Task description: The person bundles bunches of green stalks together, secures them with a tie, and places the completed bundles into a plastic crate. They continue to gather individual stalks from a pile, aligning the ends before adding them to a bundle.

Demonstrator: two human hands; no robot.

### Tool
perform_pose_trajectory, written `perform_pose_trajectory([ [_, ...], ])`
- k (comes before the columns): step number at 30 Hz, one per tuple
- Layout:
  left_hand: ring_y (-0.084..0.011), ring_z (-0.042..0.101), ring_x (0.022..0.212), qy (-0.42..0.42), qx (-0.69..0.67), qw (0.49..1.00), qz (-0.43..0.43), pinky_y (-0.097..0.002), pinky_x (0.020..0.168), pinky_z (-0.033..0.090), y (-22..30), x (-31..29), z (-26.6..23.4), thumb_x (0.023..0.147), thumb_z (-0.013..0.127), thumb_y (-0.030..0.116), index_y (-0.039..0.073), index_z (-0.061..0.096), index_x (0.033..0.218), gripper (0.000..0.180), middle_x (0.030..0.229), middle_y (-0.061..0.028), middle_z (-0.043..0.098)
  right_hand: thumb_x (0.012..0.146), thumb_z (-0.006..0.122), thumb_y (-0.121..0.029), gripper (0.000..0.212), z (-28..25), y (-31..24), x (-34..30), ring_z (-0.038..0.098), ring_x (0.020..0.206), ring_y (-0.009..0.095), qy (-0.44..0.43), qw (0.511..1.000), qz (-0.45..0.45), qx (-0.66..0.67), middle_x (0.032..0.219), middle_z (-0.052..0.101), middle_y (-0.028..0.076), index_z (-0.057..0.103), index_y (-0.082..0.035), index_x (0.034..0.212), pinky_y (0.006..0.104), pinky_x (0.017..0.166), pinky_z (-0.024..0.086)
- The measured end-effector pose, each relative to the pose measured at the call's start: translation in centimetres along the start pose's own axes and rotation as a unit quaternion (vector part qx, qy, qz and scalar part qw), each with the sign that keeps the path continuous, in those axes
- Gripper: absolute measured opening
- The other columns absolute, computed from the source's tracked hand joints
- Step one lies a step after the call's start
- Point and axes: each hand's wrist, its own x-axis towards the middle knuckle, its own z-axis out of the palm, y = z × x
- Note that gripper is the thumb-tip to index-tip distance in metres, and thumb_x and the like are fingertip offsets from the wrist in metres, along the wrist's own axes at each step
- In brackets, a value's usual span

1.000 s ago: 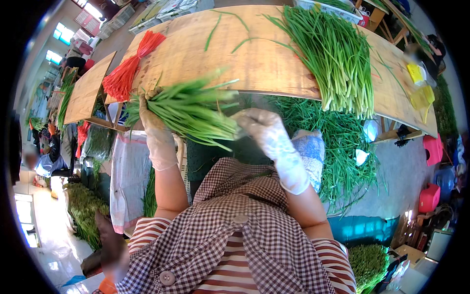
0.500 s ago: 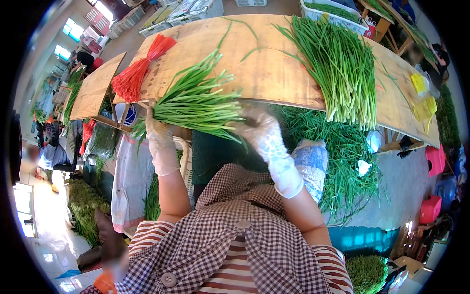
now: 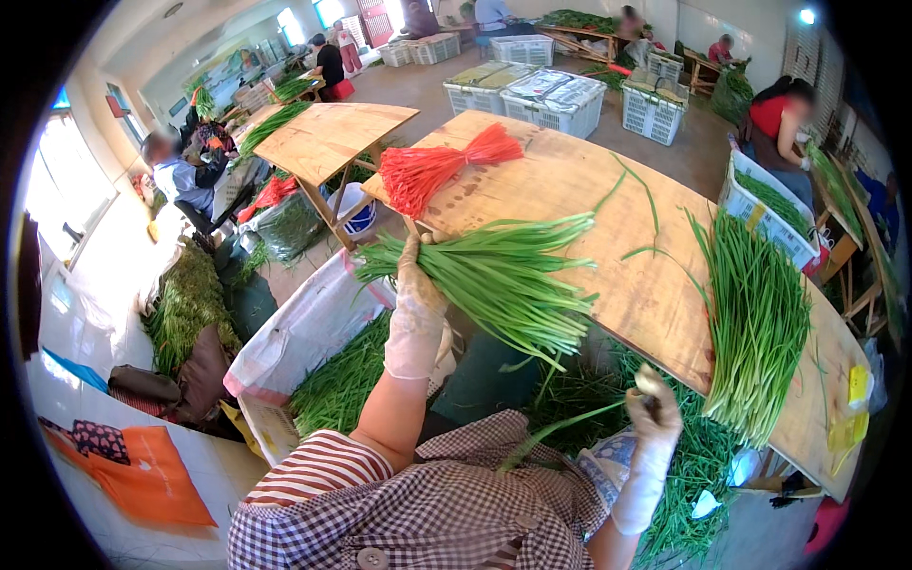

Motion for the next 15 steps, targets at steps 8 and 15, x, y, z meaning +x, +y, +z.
perform_pose_trajectory([
  [8,-0.0239,0.055,0.092,-0.204,0.161,0.958,0.118,-0.0435,0.082,0.047,-3.6,-4.2,8.8,0.082,0.059,0.026,0.006,0.055,0.082,0.021,0.081,-0.0068,0.056,0.08,0.06,-0.001,0.024,6.0,-4.8,0.2,0.064,0.073,0.019,-0.137,0.975,0.149,0.091,0.09,0.063,0.013,0.055,0.002,0.103,0.0301,0.062,0.054],
  [15,-0.0176,0.051,0.065,-0.082,0.056,0.995,-0.022,-0.0342,0.068,0.047,-0.2,1.1,3.7,0.089,0.044,0.029,0.012,0.046,0.068,0.027,0.065,-0.0007,0.05,0.086,0.05,-0.013,0.021,8.4,-6.2,-1.5,0.05,0.053,0.008,-0.283,0.941,0.178,0.05,0.064,0.056,0.005,0.061,0.006,0.087,0.0221,0.047,0.04],
])
